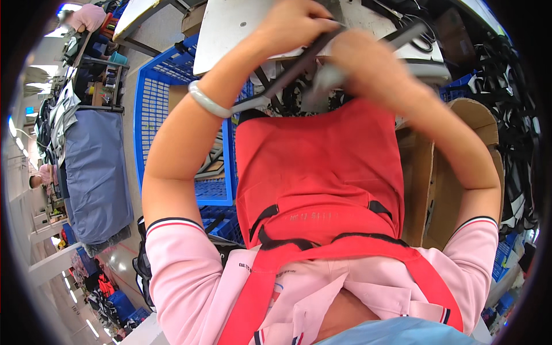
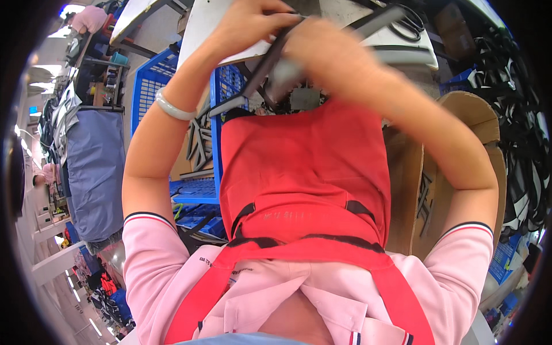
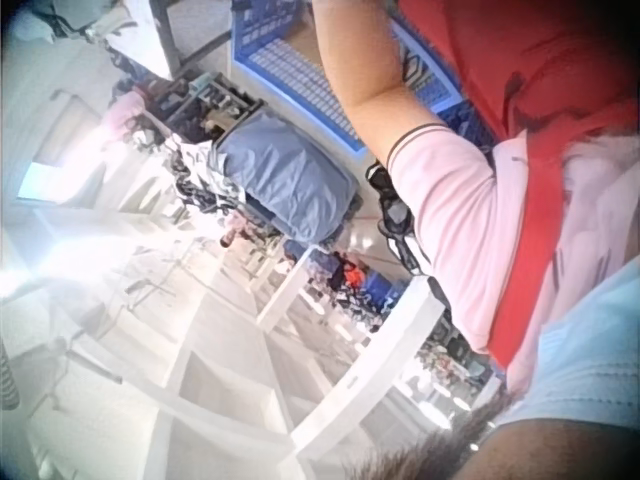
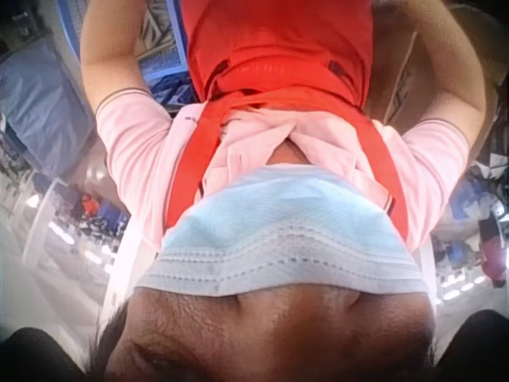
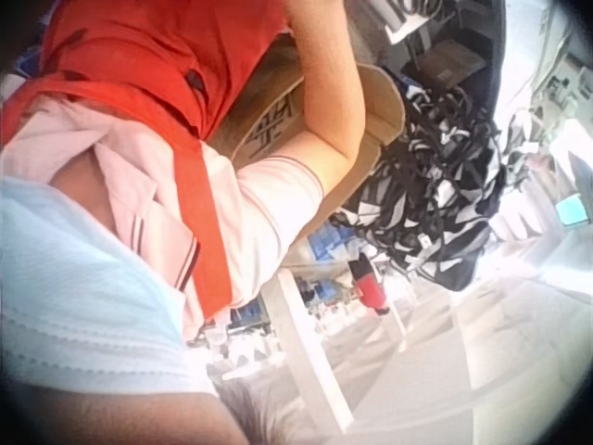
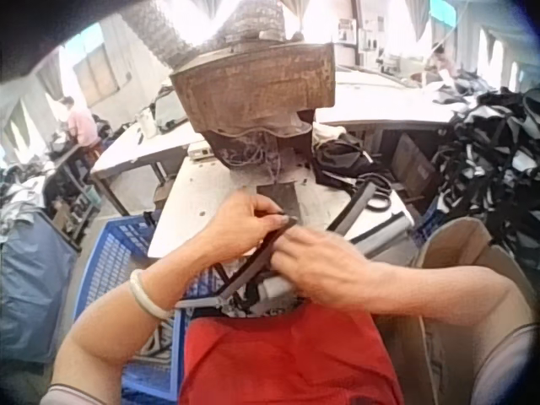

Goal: Processing grey plastic components for sports backpacks using industrial equipment.

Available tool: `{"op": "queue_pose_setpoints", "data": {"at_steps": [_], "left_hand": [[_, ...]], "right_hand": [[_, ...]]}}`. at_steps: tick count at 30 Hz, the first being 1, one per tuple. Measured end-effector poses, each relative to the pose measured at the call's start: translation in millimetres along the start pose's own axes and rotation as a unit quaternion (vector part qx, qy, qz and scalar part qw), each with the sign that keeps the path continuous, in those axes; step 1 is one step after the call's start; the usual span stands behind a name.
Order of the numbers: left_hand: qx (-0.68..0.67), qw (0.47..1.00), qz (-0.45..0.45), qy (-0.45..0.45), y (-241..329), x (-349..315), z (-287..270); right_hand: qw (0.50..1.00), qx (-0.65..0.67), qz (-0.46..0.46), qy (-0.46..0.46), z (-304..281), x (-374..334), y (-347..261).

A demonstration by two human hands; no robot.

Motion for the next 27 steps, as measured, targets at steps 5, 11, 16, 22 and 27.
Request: {"op": "queue_pose_setpoints", "data": {"at_steps": [5, 11, 16, 22, 27], "left_hand": [[-0.076, 0.994, 0.044, 0.071, 45.6, -24.9, 35.3], [-0.073, 0.968, -0.139, -0.197, -70.9, -44.7, 18.0], [-0.176, 0.957, -0.149, -0.178, -50.5, -47.4, -17.6], [0.124, 0.981, 0.142, 0.048, -17.3, -9.1, -30.4], [0.069, 0.995, 0.064, 0.044, -28.8, 20.1, -27.4]], "right_hand": [[0.967, -0.128, 0.029, -0.218, 68.3, -7.8, -50.2], [0.932, 0.057, 0.304, -0.187, -21.4, -7.9, 21.1], [0.905, 0.118, 0.401, -0.082, -58.2, -16.3, 55.5], [0.877, 0.058, 0.459, -0.129, -81.7, 23.5, 64.8], [0.895, 0.077, 0.431, -0.087, -73.2, 21.8, 92.9]]}}
Point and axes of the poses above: each hand's wrist, its own x-axis towards the middle knuckle, its own z-axis out of the palm, y = z × x, the point moved 2 cm from there along x, towards the middle knuckle, and after that the axes turned 11 degrees about y, right-handed, at the moved point
